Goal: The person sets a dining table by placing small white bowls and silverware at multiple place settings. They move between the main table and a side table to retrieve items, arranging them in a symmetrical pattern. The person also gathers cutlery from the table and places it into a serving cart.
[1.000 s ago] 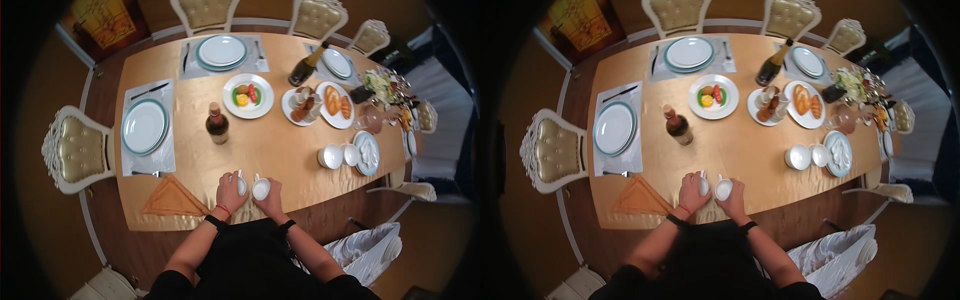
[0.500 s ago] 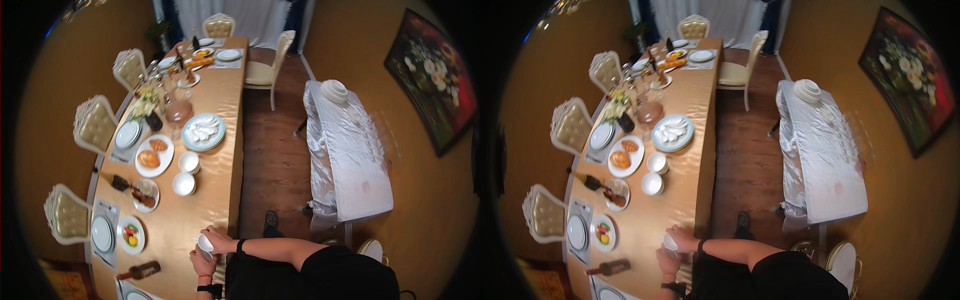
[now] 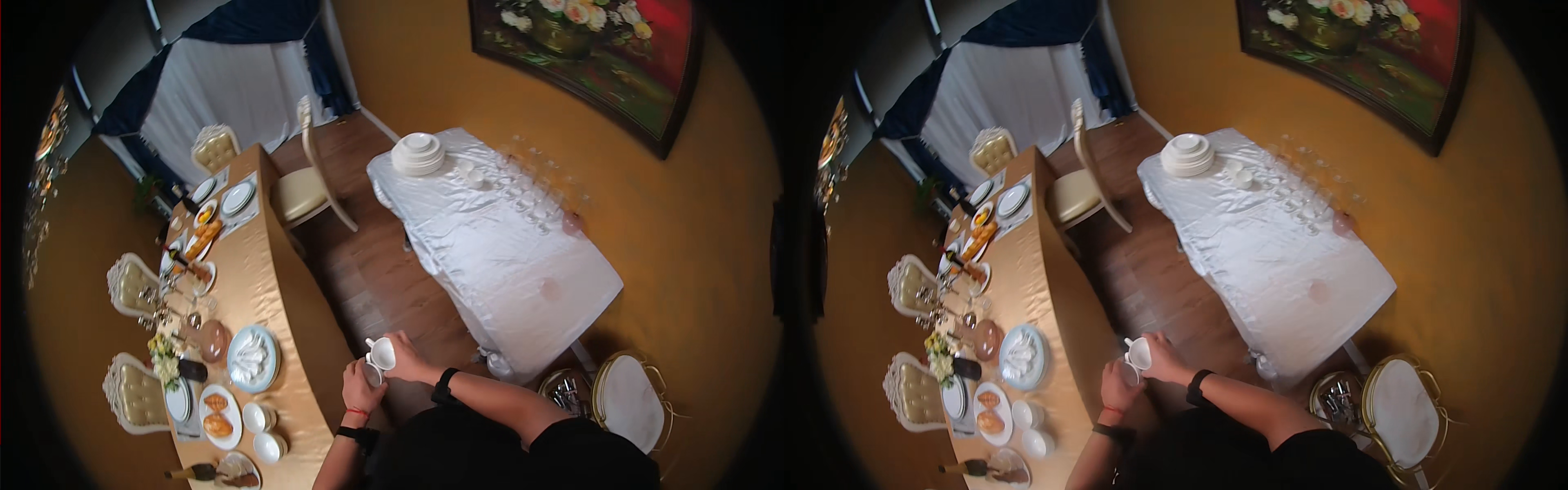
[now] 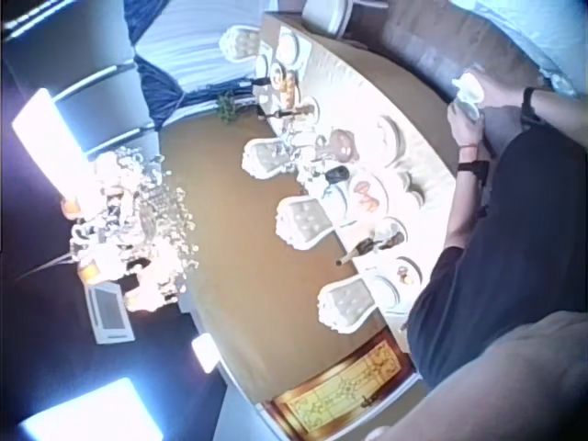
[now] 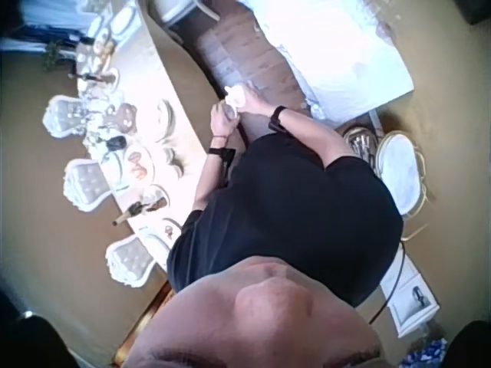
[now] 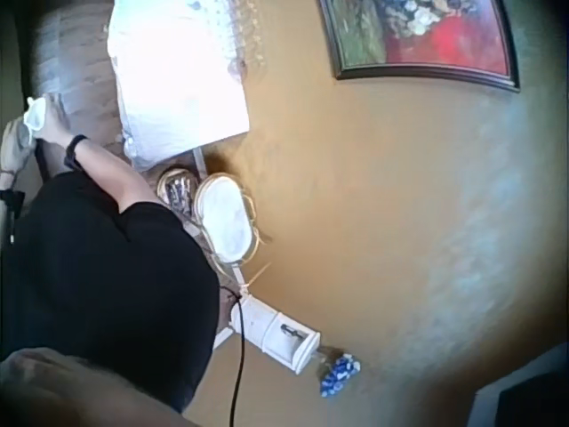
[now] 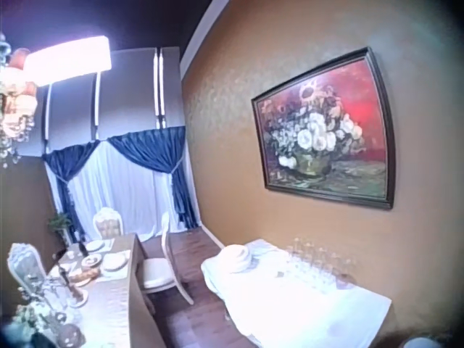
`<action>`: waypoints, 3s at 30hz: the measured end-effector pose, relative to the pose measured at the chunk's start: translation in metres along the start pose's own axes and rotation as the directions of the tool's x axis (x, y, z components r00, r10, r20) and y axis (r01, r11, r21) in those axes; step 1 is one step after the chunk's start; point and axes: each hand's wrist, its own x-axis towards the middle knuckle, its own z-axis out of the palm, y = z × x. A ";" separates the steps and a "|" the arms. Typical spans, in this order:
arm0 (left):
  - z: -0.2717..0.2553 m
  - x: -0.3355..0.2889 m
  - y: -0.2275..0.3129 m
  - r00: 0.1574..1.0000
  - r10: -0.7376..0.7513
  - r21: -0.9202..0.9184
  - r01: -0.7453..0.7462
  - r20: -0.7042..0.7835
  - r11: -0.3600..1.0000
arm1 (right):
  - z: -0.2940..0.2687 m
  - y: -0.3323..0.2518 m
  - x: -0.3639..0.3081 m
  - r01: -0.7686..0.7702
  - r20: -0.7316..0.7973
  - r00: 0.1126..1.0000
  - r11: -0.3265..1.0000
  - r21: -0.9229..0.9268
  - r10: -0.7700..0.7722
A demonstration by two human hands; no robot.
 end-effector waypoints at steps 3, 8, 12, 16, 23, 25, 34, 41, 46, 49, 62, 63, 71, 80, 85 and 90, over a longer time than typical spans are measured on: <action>0.016 0.070 0.047 0.983 0.154 -0.044 -0.150 0.098 0.988 | -0.047 0.048 0.017 -0.084 -0.147 0.986 0.996 0.006 0.084; 0.065 0.166 0.050 0.903 0.317 -0.078 -0.308 0.288 0.948 | -0.093 0.082 0.032 -0.364 -0.331 0.881 0.931 -0.016 0.338; 0.100 0.255 0.072 0.802 0.441 -0.099 -0.441 0.403 0.892 | -0.115 0.144 0.062 -0.495 -0.456 0.783 0.868 -0.046 0.422; 0.127 0.338 0.085 0.666 0.577 -0.088 -0.616 0.473 0.783 | -0.134 0.181 0.107 -0.560 -0.582 0.681 0.828 -0.023 0.444; 0.157 0.471 0.127 0.420 0.763 -0.074 -0.853 0.491 0.517 | -0.194 0.194 0.153 -0.740 -0.607 0.584 0.661 -0.124 0.540; 0.159 0.492 0.138 0.350 0.745 -0.101 -0.869 0.568 0.485 | -0.204 0.201 0.162 -0.760 -0.621 0.566 0.635 -0.138 0.543; 0.232 0.589 0.168 0.020 0.853 -0.153 -0.981 0.521 0.117 | -0.268 0.257 0.214 -0.724 -0.512 0.672 0.619 -0.304 0.535; 0.273 0.631 0.193 -0.210 0.830 -0.313 -0.949 0.516 -0.046 | -0.277 0.279 0.233 -0.709 -0.449 0.697 0.630 -0.317 0.559; 0.279 0.649 0.191 -0.267 0.855 -0.452 -0.891 0.444 -0.043 | -0.280 0.258 0.245 -0.797 -0.497 0.589 0.559 -0.229 0.637; 0.258 0.650 0.203 -0.061 0.854 -0.324 -0.937 0.516 0.128 | -0.272 0.247 0.252 -0.893 -0.642 0.363 0.450 -0.031 0.676; 0.275 0.663 0.235 0.072 0.675 -0.420 -0.732 0.735 0.536 | -0.293 0.288 0.267 -0.860 -0.632 0.368 0.508 0.048 0.682; 0.277 0.666 0.243 0.060 0.725 -0.463 -0.734 0.686 0.498 | -0.302 0.289 0.270 -0.865 -0.655 0.362 0.501 0.029 0.663; 0.325 0.711 0.334 -0.132 0.764 -0.391 -0.905 0.632 0.168 | -0.355 0.325 0.286 -0.859 -0.707 0.305 0.504 0.085 0.638; 0.349 0.719 0.328 -0.091 0.679 -0.360 -0.894 0.728 0.266 | -0.360 0.342 0.289 -0.846 -0.684 0.308 0.520 0.121 0.661; 0.351 0.722 0.288 -0.021 0.835 -0.315 -0.931 0.551 0.185 | -0.345 0.351 0.289 -0.740 -0.799 0.473 0.660 -0.130 0.372; 0.293 0.686 0.254 0.206 0.938 -0.493 -0.807 0.278 0.323 | -0.327 0.309 0.311 -0.551 -0.863 0.470 0.826 -0.120 0.188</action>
